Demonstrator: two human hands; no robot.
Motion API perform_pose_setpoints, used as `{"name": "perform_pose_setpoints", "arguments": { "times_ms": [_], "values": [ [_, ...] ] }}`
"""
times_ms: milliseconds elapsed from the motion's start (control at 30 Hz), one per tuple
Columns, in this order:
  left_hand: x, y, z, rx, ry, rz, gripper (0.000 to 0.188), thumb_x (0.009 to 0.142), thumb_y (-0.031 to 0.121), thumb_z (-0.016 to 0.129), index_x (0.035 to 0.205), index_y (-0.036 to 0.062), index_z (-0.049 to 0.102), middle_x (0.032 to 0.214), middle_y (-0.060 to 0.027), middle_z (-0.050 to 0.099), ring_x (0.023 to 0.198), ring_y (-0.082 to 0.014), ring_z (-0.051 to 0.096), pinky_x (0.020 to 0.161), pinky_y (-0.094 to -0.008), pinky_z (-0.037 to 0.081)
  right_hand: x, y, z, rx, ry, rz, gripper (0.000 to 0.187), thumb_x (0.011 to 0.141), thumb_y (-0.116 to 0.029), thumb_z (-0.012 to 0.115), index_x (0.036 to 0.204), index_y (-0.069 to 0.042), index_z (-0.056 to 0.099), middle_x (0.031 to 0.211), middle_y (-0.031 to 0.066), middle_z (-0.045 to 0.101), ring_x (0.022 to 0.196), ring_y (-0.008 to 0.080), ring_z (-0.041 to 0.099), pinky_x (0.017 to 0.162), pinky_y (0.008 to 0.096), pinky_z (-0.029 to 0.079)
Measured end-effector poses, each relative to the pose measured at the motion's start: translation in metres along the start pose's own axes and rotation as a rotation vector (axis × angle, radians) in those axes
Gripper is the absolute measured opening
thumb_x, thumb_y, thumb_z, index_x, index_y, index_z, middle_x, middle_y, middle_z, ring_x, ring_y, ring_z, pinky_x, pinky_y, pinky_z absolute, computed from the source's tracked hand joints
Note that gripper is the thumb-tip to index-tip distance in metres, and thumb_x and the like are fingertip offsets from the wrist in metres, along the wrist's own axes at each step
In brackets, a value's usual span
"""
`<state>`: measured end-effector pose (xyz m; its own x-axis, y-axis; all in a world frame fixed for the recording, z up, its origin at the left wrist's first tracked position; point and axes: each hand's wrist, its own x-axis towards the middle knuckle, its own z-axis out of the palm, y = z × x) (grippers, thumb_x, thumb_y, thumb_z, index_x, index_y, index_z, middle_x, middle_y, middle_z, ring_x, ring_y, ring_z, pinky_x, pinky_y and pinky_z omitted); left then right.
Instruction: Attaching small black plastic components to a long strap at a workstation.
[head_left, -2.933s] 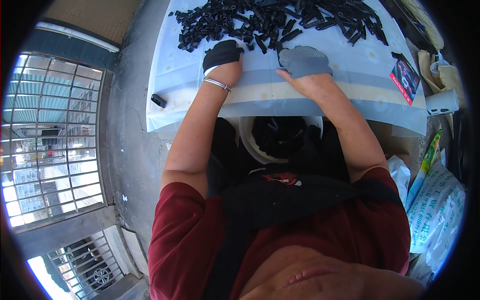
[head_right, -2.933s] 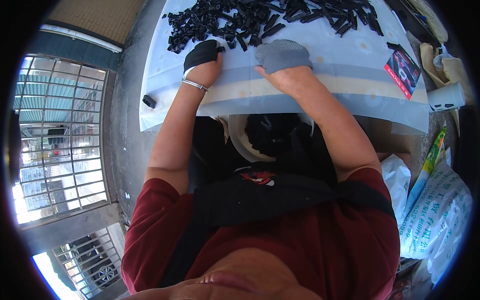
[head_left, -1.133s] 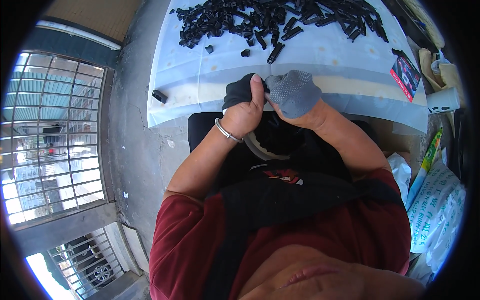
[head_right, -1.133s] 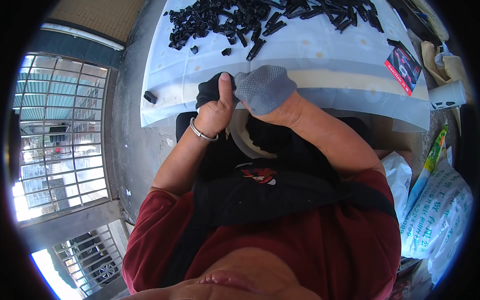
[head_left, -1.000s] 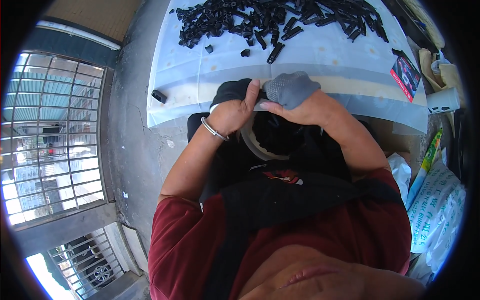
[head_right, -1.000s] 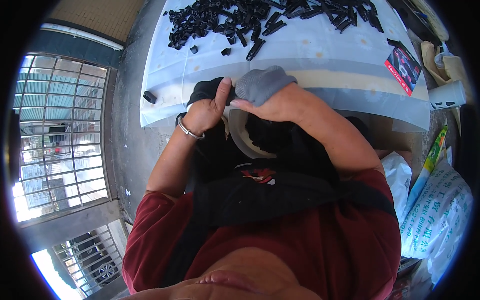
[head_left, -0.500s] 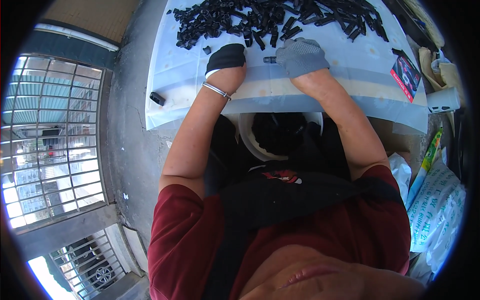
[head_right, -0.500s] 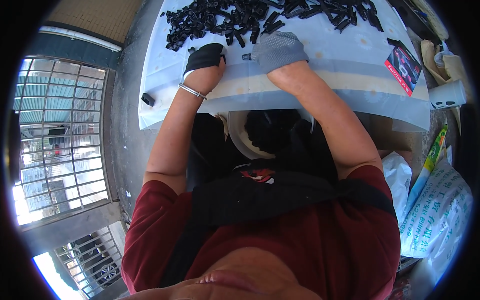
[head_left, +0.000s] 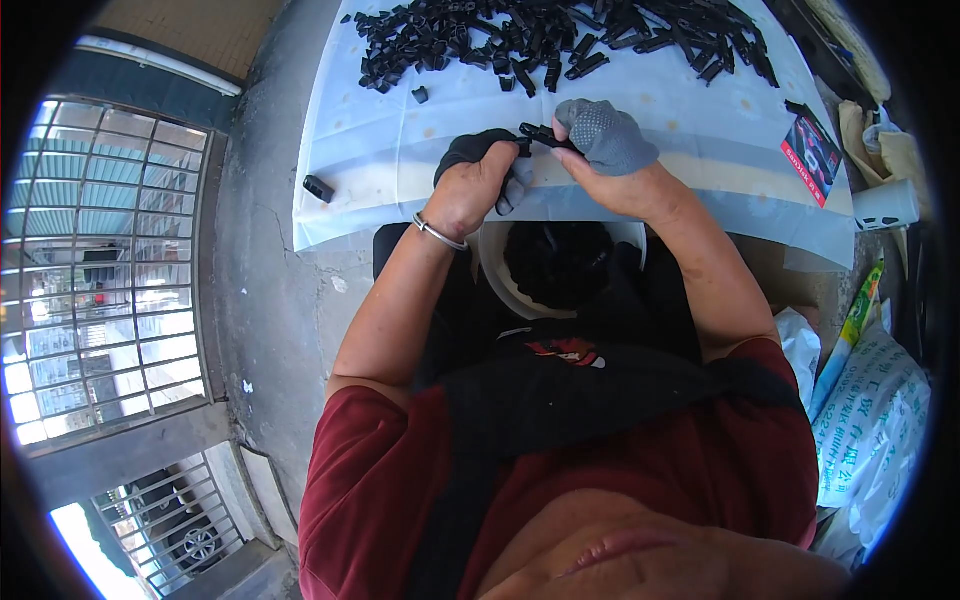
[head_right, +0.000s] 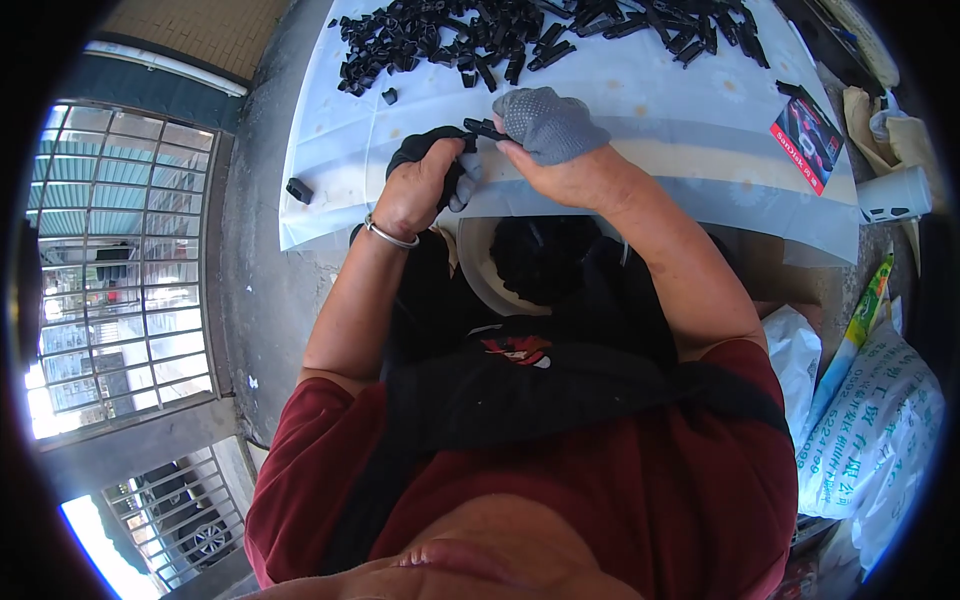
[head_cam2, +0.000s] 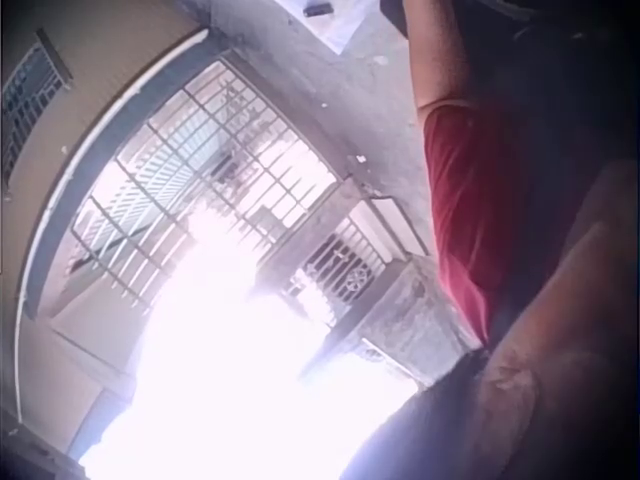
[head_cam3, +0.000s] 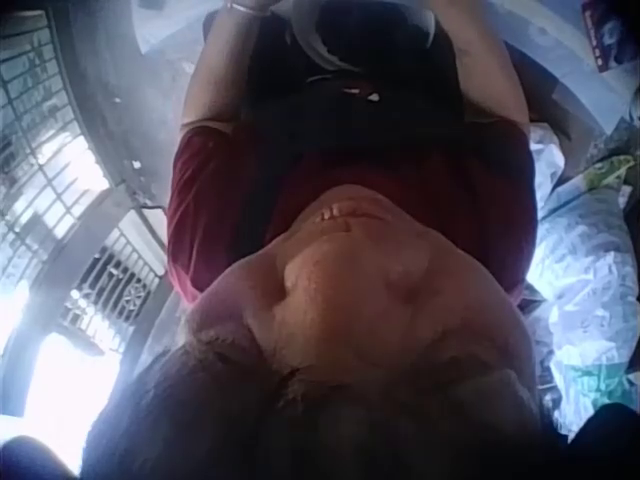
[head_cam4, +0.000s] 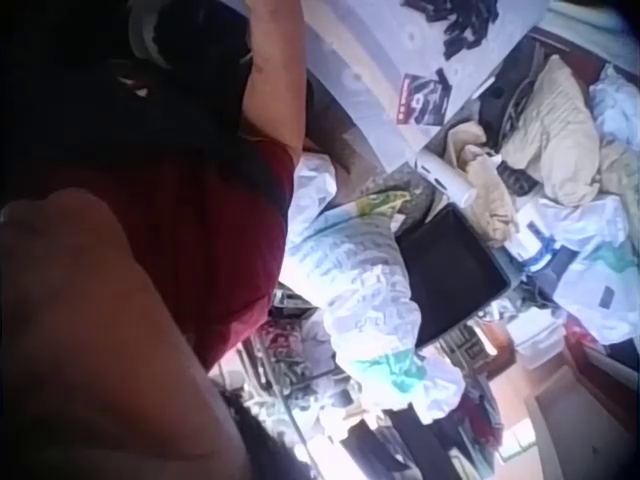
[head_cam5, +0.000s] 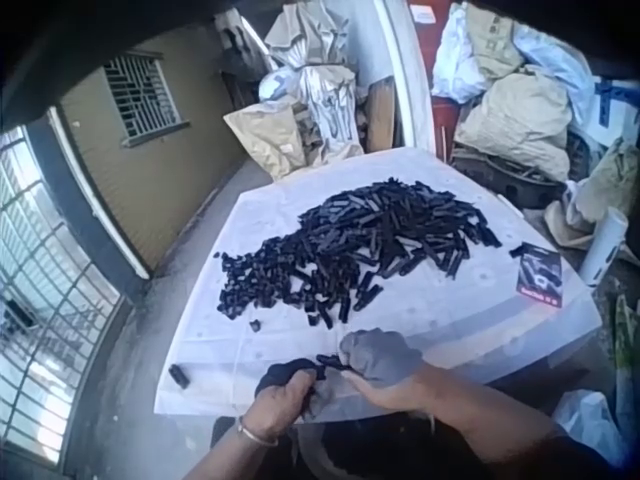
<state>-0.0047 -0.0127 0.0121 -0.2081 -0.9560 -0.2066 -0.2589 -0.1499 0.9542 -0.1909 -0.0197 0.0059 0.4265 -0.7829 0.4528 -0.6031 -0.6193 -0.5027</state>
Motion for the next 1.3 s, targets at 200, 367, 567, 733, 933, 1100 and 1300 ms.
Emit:
{"name": "perform_pose_setpoints", "arguments": {
  "times_ms": [200,367,567,733,933,1100,1300],
  "values": [
    [-0.002,-0.007,0.004,0.030,0.038,0.100,0.026,0.083,0.020,0.043,0.078,-0.0007,0.059,0.062,-0.0049,0.056,0.050,-0.0117,0.050,0.048,-0.0257,0.042,0.000,0.001,0.001,0.091,-0.036,-0.009,0.030,0.078,-0.015,0.060,0.105,-0.005,0.052,0.091,0.0142,0.056,0.083,0.0280,0.055,0.072,0.0337,0.045],
    [-0.006,0.003,0.008,-0.061,0.045,0.018,0.026,0.083,0.020,0.043,0.078,-0.0004,0.058,0.063,-0.0050,0.055,0.049,-0.0112,0.047,0.045,-0.0249,0.040,0.000,-0.010,-0.005,0.167,-0.053,0.069,0.030,0.078,-0.016,0.060,0.106,-0.005,0.053,0.091,0.0131,0.057,0.082,0.0277,0.056,0.072,0.0343,0.045],
    [-0.009,-0.005,0.012,-0.130,0.004,0.048,0.027,0.085,0.022,0.042,0.083,0.0002,0.058,0.064,-0.0033,0.054,0.050,-0.0104,0.046,0.045,-0.0241,0.038,-0.003,-0.013,0.007,0.028,-0.070,-0.059,0.031,0.078,-0.019,0.062,0.105,-0.005,0.054,0.092,0.0117,0.058,0.080,0.0260,0.056,0.072,0.0343,0.045],
    [-0.007,-0.013,0.017,-0.267,0.099,0.124,0.032,0.090,0.029,0.042,0.086,0.0013,0.058,0.064,-0.0028,0.055,0.051,-0.0099,0.048,0.045,-0.0239,0.038,-0.002,-0.018,0.008,0.129,0.018,-0.107,0.030,0.080,-0.021,0.060,0.106,-0.007,0.054,0.091,0.0116,0.058,0.079,0.0270,0.056,0.071,0.0341,0.045],
    [-0.005,-0.013,0.009,-0.099,0.185,0.193,0.040,0.091,0.033,0.039,0.073,0.0017,0.056,0.057,-0.0010,0.052,0.050,-0.0101,0.045,0.048,-0.0264,0.037,-0.008,-0.003,-0.005,0.025,-0.002,-0.084,0.028,0.083,-0.028,0.056,0.101,-0.006,0.057,0.085,0.0111,0.058,0.074,0.0263,0.055,0.067,0.0354,0.044],
    [-0.007,-0.014,0.009,-0.086,0.192,0.222,0.036,0.090,0.032,0.043,0.073,0.0039,0.057,0.058,-0.0004,0.053,0.043,-0.0071,0.043,0.037,-0.0210,0.032,-0.009,-0.019,-0.010,-0.042,-0.137,0.083,0.026,0.084,-0.028,0.055,0.093,-0.005,0.060,0.079,0.0118,0.059,0.071,0.0274,0.056,0.064,0.0369,0.045],
    [-0.007,-0.007,0.010,0.097,0.185,0.291,0.039,0.091,0.029,0.039,0.068,0.0006,0.054,0.052,-0.0085,0.050,0.047,-0.0202,0.048,0.048,-0.0336,0.039,-0.012,-0.014,-0.004,-0.148,-0.032,-0.067,0.023,0.081,-0.025,0.058,0.088,-0.003,0.060,0.078,0.0130,0.059,0.071,0.0285,0.056,0.061,0.0372,0.045]
  ]
}}
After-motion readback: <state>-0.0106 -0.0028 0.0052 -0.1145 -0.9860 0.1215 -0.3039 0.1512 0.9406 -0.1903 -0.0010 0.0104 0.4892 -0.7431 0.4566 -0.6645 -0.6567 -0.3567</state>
